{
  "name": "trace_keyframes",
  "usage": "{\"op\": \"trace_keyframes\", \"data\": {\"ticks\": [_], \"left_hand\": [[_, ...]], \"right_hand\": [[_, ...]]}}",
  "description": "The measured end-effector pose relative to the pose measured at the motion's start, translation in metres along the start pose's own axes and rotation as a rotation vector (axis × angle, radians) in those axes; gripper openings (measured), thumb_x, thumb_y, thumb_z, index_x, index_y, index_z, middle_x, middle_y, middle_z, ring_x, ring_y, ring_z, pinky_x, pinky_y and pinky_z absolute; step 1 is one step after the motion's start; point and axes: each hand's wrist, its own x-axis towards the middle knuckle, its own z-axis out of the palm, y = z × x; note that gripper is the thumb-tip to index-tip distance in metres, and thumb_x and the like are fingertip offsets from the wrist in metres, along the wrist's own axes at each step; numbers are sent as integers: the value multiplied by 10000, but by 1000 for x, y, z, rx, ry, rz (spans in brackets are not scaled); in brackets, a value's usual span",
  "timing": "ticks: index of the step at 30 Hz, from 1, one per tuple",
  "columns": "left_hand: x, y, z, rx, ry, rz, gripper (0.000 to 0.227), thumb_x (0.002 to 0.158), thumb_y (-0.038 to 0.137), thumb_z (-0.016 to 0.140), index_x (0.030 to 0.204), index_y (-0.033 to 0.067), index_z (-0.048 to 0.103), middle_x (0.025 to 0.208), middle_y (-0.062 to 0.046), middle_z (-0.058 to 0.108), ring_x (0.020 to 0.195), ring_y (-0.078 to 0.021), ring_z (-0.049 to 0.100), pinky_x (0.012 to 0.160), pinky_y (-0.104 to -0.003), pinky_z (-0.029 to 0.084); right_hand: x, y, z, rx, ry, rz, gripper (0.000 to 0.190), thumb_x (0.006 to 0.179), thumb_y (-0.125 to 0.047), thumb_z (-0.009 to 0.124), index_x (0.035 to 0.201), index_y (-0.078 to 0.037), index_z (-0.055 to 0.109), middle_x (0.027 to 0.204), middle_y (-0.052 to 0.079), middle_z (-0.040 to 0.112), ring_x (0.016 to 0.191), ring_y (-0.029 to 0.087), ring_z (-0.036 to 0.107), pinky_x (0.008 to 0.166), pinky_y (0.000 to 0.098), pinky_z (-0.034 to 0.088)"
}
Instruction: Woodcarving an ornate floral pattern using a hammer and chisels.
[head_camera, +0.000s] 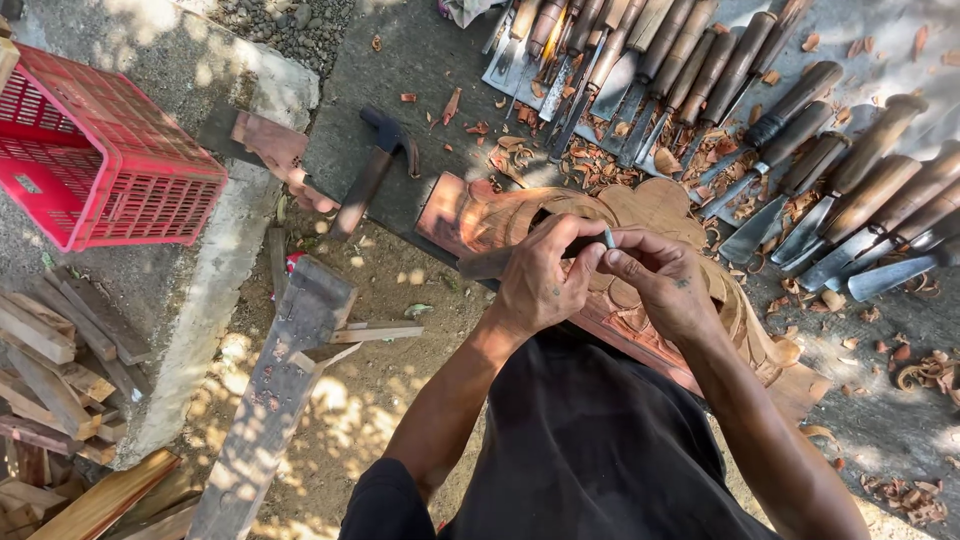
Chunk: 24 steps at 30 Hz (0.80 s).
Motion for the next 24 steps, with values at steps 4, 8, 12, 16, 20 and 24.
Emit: {"op": "trace_keyframes", "data": {"ticks": [4,8,12,16,20,24], "left_hand": [[0,-1,0,-4,-29,-51,242,982,117,689,1193,9,638,1069,-157,720,1026,-300,729,887,-367,580],[2,-4,-3,-212,-71,-113,246,1028,155,676,1201,-14,632,1070,-139,736,1028,-218,752,916,-328,601],[-1,-11,-3,-295,-100,-169,291,993,163,694,1204,-33,650,1090,-128,739,1023,-173,724,914,-311,584],[-11,-25,3,-623,-90,-142,291,1022,159,708,1226,-23,609,1098,-74,678,1029,-117,640,948,-280,527],[-16,-33,5,-960,-130,-104,264,990,130,729,1174,13,581,1088,-64,615,1040,-118,589,954,-288,491],[-16,-38,6,-1105,-167,-53,262,964,164,747,1130,36,591,1009,-83,626,970,-127,586,893,-272,482]], "right_hand": [[0,3,-2,-66,36,-3,236,972,-83,688,1185,16,711,1094,79,743,1014,148,707,957,323,576],[-4,-1,-1,-93,66,-19,216,970,-88,711,1157,20,718,1080,74,745,1005,126,696,934,302,566],[-17,-25,18,-264,106,-170,192,943,-73,734,1109,24,730,1122,48,708,1025,113,684,934,284,563],[-29,-46,32,-523,142,-357,154,907,-62,776,1049,-5,761,1095,66,736,1015,145,697,899,294,574],[-42,-54,48,-763,184,-584,197,855,-66,831,1042,-45,776,1097,93,735,1028,199,709,898,319,554],[-50,-48,57,-774,190,-599,234,840,-78,846,1065,-72,782,1091,83,733,1018,202,697,879,314,555]]}}
